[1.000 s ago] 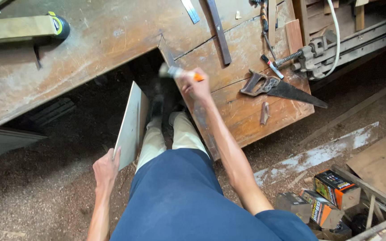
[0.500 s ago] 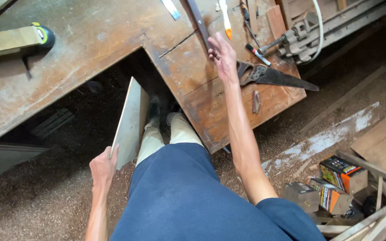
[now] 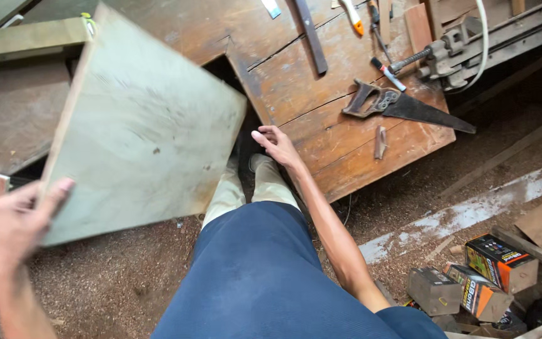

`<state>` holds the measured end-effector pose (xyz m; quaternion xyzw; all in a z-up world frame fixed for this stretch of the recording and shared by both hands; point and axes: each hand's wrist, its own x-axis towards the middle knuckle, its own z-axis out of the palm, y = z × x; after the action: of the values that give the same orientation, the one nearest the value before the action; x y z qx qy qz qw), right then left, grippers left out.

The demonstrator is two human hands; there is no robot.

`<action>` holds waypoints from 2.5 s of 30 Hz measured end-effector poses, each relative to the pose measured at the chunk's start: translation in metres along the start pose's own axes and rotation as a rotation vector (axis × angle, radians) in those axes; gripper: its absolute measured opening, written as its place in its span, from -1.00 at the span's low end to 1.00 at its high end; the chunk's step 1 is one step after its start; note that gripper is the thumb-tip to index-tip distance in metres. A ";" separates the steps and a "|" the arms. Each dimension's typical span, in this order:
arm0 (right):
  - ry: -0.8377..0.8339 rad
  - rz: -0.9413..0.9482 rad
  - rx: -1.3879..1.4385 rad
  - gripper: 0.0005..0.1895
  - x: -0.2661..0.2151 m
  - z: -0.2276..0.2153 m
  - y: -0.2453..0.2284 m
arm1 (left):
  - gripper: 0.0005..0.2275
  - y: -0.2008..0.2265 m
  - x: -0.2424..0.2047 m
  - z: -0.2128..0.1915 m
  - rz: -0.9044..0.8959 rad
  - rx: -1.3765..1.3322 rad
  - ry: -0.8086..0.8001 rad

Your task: The person brushes a rectangular plywood board with a small hand brush, then flips it and brushes the other side. After brushing, the person uses a tape measure to measure the board's length and width.

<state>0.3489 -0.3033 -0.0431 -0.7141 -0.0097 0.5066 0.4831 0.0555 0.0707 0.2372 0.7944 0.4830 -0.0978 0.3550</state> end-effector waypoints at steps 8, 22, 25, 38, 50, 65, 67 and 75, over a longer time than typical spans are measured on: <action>0.004 0.050 0.053 -0.05 -0.012 0.063 -0.037 | -0.52 -0.072 0.078 -0.052 0.128 -0.093 -0.166; 0.978 -0.225 0.614 -0.54 -0.058 0.044 0.076 | -0.55 0.069 0.186 0.112 0.387 0.051 -0.286; 1.218 -0.161 0.566 -0.70 -0.088 0.031 0.155 | -0.46 0.092 0.185 0.163 0.545 0.267 -0.410; 1.615 -0.036 0.450 -0.77 -0.183 0.009 0.307 | -0.46 0.101 0.121 0.313 0.661 0.547 -0.694; 1.424 0.011 0.645 -0.57 -0.185 -0.069 0.291 | -0.51 0.108 0.128 0.387 0.604 0.315 -0.508; 1.175 0.066 0.727 -0.43 -0.218 -0.049 0.285 | -0.61 0.067 0.136 0.395 0.464 0.083 -0.554; 1.177 0.085 0.711 -0.49 -0.218 -0.048 0.280 | -0.61 0.069 0.135 0.394 0.483 0.067 -0.567; 1.192 0.174 0.630 -0.53 -0.217 -0.053 0.264 | -0.60 0.077 0.131 0.390 0.454 0.104 -0.574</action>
<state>0.1563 -0.5892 -0.0719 -0.6947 0.4637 0.0424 0.5482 0.2605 -0.1167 -0.0756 0.8386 0.1697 -0.2598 0.4477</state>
